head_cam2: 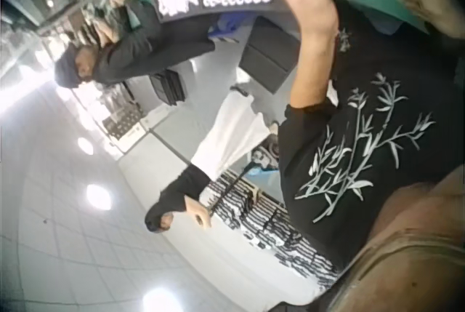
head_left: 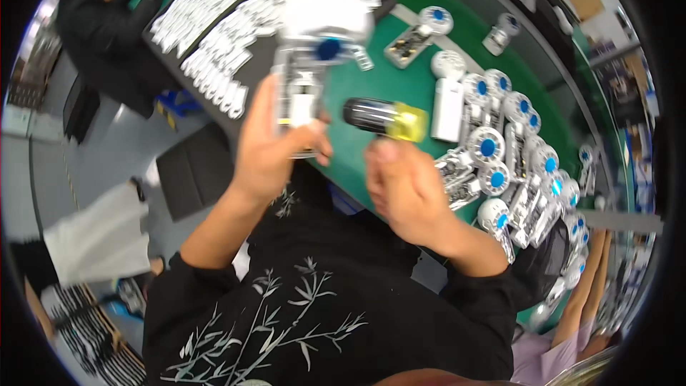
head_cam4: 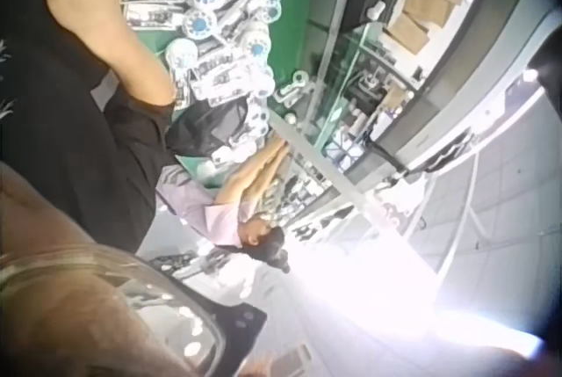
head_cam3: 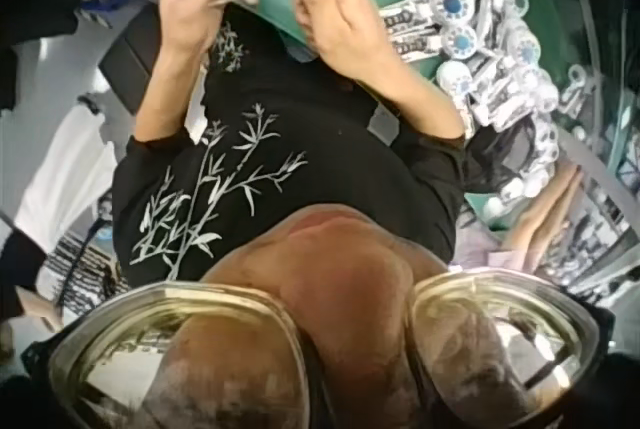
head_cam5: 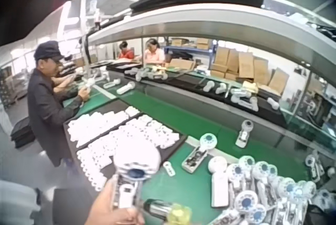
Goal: The person assembles portable fans by fitting plastic covers onto the fan bodies by hand and tapping them into place with a mallet.
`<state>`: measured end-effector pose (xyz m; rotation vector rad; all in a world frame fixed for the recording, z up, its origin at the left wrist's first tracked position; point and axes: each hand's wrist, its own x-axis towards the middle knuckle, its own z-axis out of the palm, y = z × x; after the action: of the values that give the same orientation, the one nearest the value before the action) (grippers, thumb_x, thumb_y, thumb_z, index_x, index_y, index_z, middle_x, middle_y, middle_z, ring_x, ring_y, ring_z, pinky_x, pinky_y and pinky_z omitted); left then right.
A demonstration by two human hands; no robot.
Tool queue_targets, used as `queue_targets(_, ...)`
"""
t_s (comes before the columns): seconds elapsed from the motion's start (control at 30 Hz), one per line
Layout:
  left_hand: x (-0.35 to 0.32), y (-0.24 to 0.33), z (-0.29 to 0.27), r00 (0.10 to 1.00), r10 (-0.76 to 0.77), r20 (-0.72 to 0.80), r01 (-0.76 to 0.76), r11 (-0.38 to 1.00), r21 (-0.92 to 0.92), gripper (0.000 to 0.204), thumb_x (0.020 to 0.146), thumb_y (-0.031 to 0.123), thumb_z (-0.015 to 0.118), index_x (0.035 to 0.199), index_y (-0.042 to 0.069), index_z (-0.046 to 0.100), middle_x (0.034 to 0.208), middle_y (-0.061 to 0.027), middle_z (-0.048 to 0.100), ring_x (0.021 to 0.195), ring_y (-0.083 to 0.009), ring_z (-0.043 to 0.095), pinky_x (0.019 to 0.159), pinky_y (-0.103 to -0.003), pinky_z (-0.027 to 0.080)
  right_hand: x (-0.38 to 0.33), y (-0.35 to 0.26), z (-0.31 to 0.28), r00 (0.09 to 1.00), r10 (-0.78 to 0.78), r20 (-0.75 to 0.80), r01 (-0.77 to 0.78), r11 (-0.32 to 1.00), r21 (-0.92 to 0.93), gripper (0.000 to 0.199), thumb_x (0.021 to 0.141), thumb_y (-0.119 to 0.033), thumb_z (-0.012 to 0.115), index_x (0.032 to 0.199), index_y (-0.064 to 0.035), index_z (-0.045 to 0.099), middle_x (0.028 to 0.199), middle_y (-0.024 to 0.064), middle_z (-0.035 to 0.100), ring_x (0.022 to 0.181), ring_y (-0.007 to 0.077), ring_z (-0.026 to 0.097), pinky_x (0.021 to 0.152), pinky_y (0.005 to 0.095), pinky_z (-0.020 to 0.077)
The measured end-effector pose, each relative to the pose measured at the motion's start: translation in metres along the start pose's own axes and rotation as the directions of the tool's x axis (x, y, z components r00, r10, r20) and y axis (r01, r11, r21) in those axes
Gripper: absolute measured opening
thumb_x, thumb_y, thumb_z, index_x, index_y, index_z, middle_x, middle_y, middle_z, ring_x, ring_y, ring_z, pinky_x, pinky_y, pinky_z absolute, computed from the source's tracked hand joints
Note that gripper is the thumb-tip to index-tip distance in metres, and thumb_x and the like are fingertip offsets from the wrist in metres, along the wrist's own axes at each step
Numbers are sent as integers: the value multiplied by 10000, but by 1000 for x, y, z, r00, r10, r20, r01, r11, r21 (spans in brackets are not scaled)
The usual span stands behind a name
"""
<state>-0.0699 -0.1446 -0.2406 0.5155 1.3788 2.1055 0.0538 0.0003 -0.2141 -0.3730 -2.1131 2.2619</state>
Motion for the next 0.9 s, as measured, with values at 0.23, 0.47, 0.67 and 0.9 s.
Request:
queue_targets(0.23,59,4,-38,977,-151,-149,143,988,-63,378,940,289,477,1193,11,436,1008,-243,637,772,-269,680,547,-354,575,35,82,9,931,365,-9,-307,795,523,310,1021,-344,372,950,-48,435,557,3,367,414,116,400,366,294,416)
queue_targets(0.47,155,-12,17,983,-182,20,176,969,172,271,911,187,500,1082,-22,519,1055,-226,621,780,-231,668,573,-383,601,14,117,31,945,-305,-121,290,948,-131,226,1003,-242,431,948,-26,467,600,44,481,483,146,482,460,303,403)
queue_targets(0.67,289,-48,100,966,248,-70,-142,738,660,581,832,229,663,1293,-64,466,1024,-207,643,875,-265,651,760,-351,527,12,118,29,964,-245,-106,237,968,-85,190,993,-205,451,940,-24,473,620,47,511,509,137,486,499,304,397)
queue_targets(0.9,171,13,122,783,415,463,-593,723,354,193,895,131,622,974,-41,661,925,-139,684,846,-156,643,752,-267,502,10,119,31,965,-252,-79,247,967,-63,202,996,-216,448,964,-19,479,614,40,500,524,131,476,503,295,395)
